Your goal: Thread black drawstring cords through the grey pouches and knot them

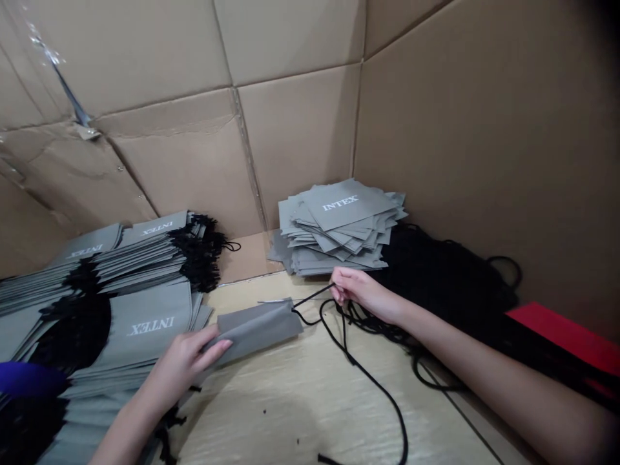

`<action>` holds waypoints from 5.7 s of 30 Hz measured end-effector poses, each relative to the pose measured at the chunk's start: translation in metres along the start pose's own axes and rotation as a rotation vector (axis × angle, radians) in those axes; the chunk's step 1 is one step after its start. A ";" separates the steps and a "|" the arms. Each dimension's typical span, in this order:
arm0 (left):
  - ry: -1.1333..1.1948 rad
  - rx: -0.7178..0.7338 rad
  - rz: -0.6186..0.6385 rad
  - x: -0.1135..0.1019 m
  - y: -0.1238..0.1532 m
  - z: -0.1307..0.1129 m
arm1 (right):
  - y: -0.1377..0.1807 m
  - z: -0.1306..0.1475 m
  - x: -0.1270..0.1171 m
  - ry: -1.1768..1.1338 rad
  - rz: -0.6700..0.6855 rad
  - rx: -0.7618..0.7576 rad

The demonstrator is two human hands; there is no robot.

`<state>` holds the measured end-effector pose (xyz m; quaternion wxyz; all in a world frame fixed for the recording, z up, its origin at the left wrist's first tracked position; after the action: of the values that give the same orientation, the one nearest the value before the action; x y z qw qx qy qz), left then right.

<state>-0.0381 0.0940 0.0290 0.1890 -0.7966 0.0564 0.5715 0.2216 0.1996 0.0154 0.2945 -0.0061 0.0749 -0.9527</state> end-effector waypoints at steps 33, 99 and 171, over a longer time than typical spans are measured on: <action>-0.056 0.095 -0.024 -0.004 0.009 -0.006 | 0.027 0.022 0.081 0.910 0.330 -0.410; -0.520 0.146 -0.042 0.051 -0.078 -0.115 | 0.015 -0.009 -0.013 -0.264 -0.365 0.175; 0.409 0.230 -0.101 0.012 -0.060 -0.139 | 0.022 -0.007 0.054 -0.245 -0.127 0.089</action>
<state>0.1082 0.0998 0.0699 0.2915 -0.8709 0.1181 0.3777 0.1895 0.1522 0.0030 0.2407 -0.1138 -0.0045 -0.9639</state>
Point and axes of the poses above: each hand's wrist, its own y-axis away from the middle knuckle, its own x-axis out of the palm, z = x × y, the point moved 9 cm from there along -y, towards the middle knuckle, and after that the axes turned 3 degrees about x, right-handed, at the moved point
